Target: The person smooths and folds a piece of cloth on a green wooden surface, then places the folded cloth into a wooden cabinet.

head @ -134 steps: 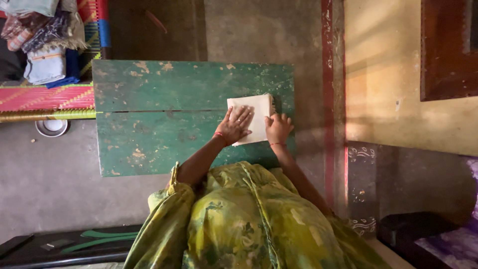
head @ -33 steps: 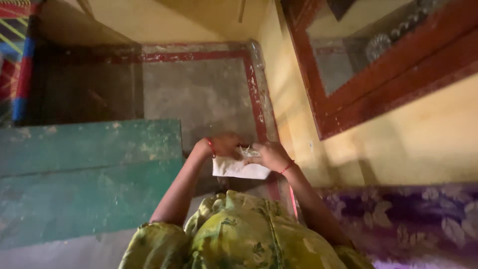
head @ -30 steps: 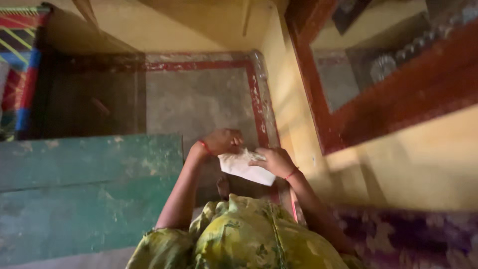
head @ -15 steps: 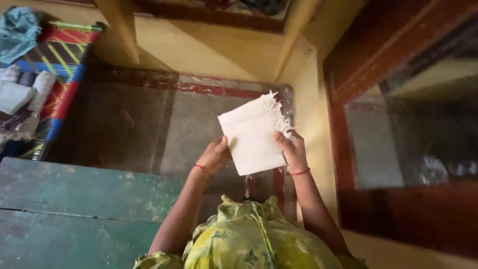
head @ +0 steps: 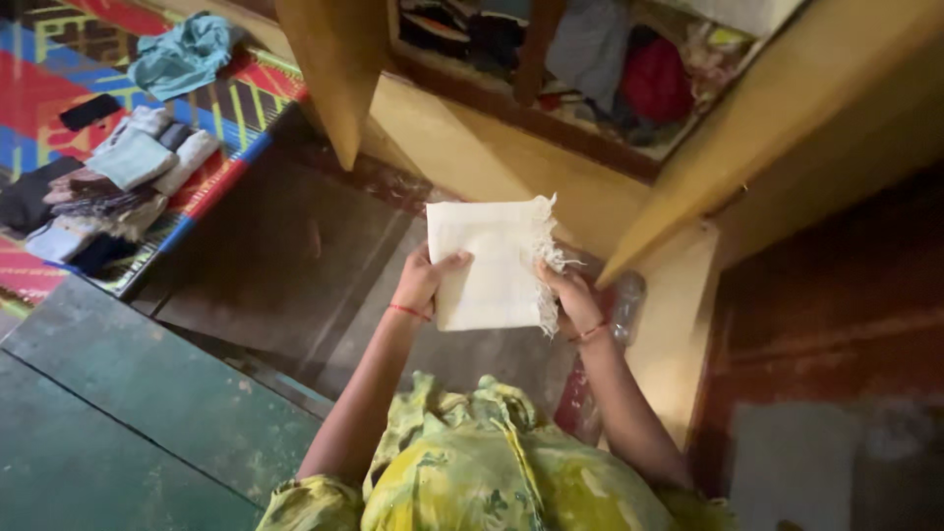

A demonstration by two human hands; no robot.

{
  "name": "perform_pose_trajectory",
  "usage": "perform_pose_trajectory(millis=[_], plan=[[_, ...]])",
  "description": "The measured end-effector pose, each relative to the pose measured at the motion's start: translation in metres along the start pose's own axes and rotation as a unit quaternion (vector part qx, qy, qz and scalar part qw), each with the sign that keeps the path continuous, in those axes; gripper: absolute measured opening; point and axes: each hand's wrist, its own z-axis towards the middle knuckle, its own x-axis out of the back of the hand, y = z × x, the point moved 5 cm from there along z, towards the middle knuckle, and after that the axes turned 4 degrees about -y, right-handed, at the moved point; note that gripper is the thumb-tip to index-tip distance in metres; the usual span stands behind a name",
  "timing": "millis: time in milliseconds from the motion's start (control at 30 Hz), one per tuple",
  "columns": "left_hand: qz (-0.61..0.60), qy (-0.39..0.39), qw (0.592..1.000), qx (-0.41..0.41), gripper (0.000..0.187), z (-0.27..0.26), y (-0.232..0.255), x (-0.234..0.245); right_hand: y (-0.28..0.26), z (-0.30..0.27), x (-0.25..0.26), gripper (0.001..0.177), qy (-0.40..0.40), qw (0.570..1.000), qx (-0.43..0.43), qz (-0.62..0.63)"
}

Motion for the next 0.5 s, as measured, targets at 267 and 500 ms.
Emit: perform_pose_trajectory(millis=[267, 500], plan=[[0.056, 0.031, 0.998, -0.013, 0.039, 0.097, 0.062, 0.016, -0.056, 0.11, -0.038, 0.036, -0.053, 0.998, -0.026, -0.009], [-0.095, -0.052, 0.994, -0.003, 0.046, 0.216, 0.093, 0.043, -0.095, 0.227, -0.036, 0.022, -0.052, 0.999, 0.008, -0.011]])
